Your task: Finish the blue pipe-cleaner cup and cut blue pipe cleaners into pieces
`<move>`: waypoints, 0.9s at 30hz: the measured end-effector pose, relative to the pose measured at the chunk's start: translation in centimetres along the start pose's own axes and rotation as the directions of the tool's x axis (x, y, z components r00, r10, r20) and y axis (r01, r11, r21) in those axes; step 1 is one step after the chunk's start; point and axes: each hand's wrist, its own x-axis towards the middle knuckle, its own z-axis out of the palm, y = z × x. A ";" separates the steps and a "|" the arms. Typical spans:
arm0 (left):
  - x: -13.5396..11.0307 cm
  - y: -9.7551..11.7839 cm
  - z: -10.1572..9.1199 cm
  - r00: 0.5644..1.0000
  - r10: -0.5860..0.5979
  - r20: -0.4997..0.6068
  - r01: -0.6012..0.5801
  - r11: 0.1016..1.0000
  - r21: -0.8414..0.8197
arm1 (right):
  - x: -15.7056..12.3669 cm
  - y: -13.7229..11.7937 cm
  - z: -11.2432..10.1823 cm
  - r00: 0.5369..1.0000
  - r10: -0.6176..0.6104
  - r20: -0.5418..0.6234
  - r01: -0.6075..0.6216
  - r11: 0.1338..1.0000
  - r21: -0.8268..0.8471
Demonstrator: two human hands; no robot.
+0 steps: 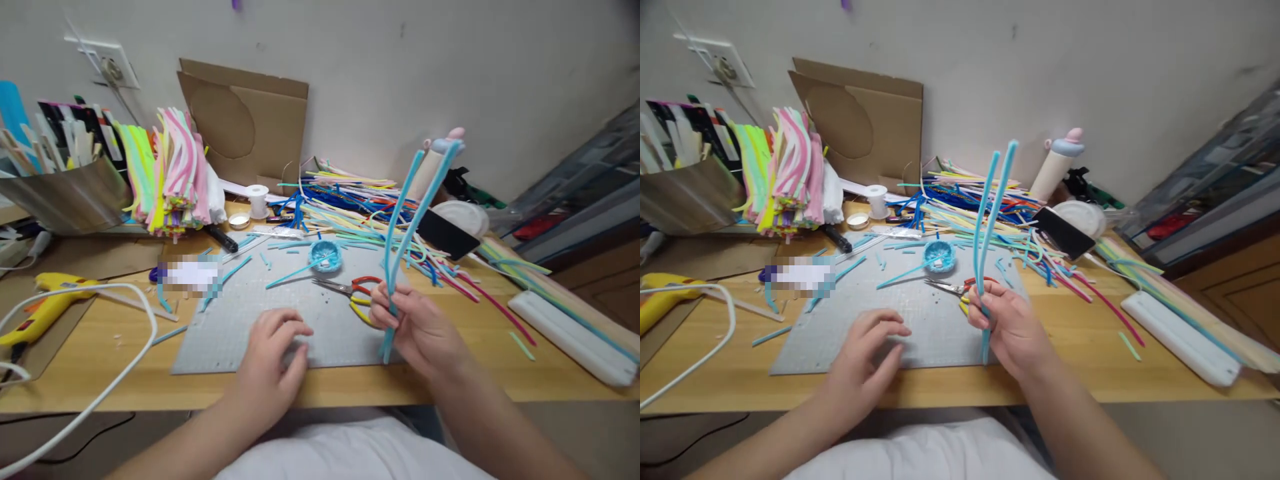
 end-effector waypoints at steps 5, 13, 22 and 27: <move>5.9 4.5 3.0 0.960 -0.224 0.166 0.276 0.844 -0.461 | 0.1 -0.5 -0.9 0.994 0.079 0.082 -0.101 0.942 0.320; 9.0 7.8 6.2 0.870 -0.379 0.316 0.435 0.290 -0.852 | 0.3 0.7 -0.9 1.000 0.027 -0.012 -0.022 0.953 0.303; 8.8 7.2 5.3 0.837 -0.362 0.412 0.513 0.252 -0.821 | 0.3 0.4 -0.4 0.999 -0.039 0.032 0.032 0.983 0.182; 8.5 6.4 4.7 0.817 -0.354 0.455 0.557 0.283 -0.781 | 0.1 0.8 -0.5 0.996 -0.086 0.036 0.083 0.993 0.086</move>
